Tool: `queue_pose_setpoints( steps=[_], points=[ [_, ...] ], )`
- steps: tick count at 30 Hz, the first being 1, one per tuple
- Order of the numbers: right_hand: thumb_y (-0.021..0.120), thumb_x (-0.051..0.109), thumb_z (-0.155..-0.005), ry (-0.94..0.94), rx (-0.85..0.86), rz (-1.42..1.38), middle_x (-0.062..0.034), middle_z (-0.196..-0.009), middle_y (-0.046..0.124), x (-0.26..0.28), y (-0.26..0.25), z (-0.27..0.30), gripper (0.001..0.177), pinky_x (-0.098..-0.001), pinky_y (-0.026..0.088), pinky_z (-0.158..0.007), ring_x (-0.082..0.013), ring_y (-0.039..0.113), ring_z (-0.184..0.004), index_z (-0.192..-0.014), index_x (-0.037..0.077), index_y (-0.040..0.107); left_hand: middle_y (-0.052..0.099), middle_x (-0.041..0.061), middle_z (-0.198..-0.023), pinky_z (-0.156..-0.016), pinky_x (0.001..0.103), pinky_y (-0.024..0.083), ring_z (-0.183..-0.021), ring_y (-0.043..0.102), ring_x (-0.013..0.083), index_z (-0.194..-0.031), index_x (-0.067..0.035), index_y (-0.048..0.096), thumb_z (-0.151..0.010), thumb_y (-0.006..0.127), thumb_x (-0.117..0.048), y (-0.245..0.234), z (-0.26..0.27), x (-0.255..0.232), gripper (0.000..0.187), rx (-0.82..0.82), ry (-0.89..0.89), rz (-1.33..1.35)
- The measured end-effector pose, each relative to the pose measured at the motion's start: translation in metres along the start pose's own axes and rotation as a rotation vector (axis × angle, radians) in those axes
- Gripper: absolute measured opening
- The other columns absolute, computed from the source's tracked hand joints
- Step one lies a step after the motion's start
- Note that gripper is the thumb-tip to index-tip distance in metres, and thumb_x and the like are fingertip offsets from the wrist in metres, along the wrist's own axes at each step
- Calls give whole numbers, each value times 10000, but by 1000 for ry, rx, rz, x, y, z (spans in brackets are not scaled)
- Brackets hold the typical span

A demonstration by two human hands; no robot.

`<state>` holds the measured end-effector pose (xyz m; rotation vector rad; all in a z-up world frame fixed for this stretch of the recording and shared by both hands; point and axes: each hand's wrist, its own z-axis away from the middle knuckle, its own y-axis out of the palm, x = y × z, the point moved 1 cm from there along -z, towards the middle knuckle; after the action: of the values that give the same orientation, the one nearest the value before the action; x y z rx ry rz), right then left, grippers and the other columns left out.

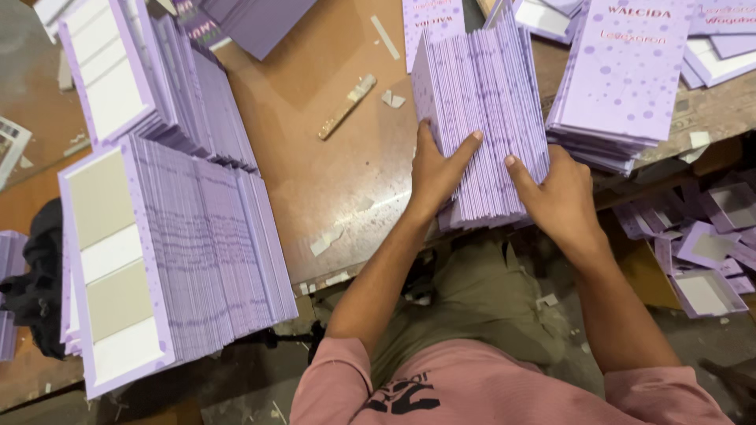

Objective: The person repeatedly picks up purple rectangular paper sheets from a large stack on the table and places them into a smaller, aligned stack. The person handles the sheets by hand, maintaining alignment and stacking them in a consistent manner.

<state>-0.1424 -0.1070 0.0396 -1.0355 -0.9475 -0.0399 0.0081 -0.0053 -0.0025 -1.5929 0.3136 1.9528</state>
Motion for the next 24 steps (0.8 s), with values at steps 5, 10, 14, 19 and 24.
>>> queue_pose_setpoints(
  steps=[5,10,14,19,24],
  points=[
    [747,323,-962,-75,-161,-146,-247,-948,745,-22,3,-7,477,-376,583,-747,-291,757,-832,-1191,-92,696,546,369,-1345,-953,380,567,-1088,717,370,-1534,111,188,-775,736,-481,4,-6,11,1107,-13,53,14],
    [743,219,-997,-127,-287,-437,-194,-1051,750,-51,17,-3,444,-316,580,-816,-202,726,-949,-1258,-125,638,487,344,-1448,-1047,397,483,-1276,595,379,-1566,52,185,-820,724,-464,0,-3,22,1055,3,72,92],
    [686,177,-1027,-87,-345,-583,-166,-1161,721,-65,27,2,462,-278,552,-839,-159,683,-1003,-1373,-97,551,429,345,-1502,-1087,417,453,-1346,534,396,-1587,34,165,-844,710,-476,-5,0,31,1053,-28,50,139],
    [666,169,-1056,-207,-443,-543,-168,-1289,685,-58,35,28,451,-306,537,-942,-173,654,-1099,-1424,-58,538,400,369,-1520,-1137,455,413,-1389,486,428,-1601,53,126,-859,726,-498,-8,-4,33,1102,-87,175,40],
    [811,352,-785,-593,-567,107,-297,-1408,502,-33,36,60,663,-576,335,-1072,-392,396,-1314,-1298,8,571,345,400,-1549,-1115,532,394,-1397,441,503,-1583,79,131,-816,818,-479,-1,-2,18,1171,-135,439,-284]
  ],
)
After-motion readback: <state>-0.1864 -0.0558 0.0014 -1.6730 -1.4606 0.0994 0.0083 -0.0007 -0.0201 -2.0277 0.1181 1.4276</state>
